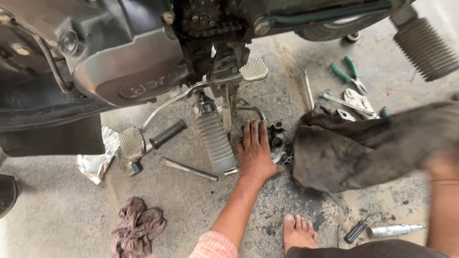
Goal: The person kneels beside a motorcycle on a lift and cleans a removed black metal part, scraping off grime with a small scraper and wiping it with a rag. They then wipe the surrounding floor area and nearby parts with the rag before reaching toward the motorcycle.
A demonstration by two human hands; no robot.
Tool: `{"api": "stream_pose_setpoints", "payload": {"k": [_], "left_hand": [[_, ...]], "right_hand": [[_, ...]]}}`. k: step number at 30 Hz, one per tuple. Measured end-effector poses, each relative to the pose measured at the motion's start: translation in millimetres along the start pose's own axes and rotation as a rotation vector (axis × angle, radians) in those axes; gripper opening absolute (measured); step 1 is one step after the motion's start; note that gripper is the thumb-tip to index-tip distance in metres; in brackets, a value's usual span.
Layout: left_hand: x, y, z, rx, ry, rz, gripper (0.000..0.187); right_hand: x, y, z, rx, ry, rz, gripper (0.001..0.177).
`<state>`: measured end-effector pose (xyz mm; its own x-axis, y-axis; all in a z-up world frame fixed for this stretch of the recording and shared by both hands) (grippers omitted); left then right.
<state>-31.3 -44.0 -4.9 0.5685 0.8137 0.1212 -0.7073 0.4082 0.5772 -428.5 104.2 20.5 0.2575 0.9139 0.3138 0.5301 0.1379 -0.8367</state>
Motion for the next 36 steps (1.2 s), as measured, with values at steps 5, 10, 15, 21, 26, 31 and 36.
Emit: {"api": "stream_pose_setpoints", "payload": {"k": [5,10,15,21,26,31,36], "left_hand": [[-3,-2,0,-0.007,-0.027,0.025,0.145],[-1,-2,-7,-0.041,-0.056,0.005,0.144],[-1,1,0,-0.034,-0.047,0.015,0.146],[1,-3,-3,-0.023,0.016,-0.004,0.146],[2,-1,-1,0.022,0.027,-0.004,0.146],[-3,-5,-4,0.028,-0.021,0.019,0.147],[0,-2,-3,0.019,0.014,0.026,0.148]], "right_hand": [[17,118,-7,0.286,0.485,-0.442,0.042],[6,144,-36,0.134,0.243,-0.482,0.050],[-29,141,-70,0.426,0.013,-0.393,0.051],[-35,99,-277,2.301,-0.780,-0.154,0.042],[-64,122,-238,2.578,-1.157,0.115,0.019],[-79,141,-231,2.837,-1.142,0.083,0.033],[-76,152,-219,2.294,-0.993,0.052,0.019]]}}
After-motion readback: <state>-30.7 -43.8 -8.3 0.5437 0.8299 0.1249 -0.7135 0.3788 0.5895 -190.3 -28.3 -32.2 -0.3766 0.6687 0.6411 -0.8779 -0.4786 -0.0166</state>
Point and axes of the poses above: each hand's wrist, its own x-axis away from the middle knuckle, its own z-axis out of the back of the hand, y = z × x, the point moved 5 cm from there along -x, towards the middle knuckle, and after that the axes turned 7 degrees about -z, right-handed, at the moved point
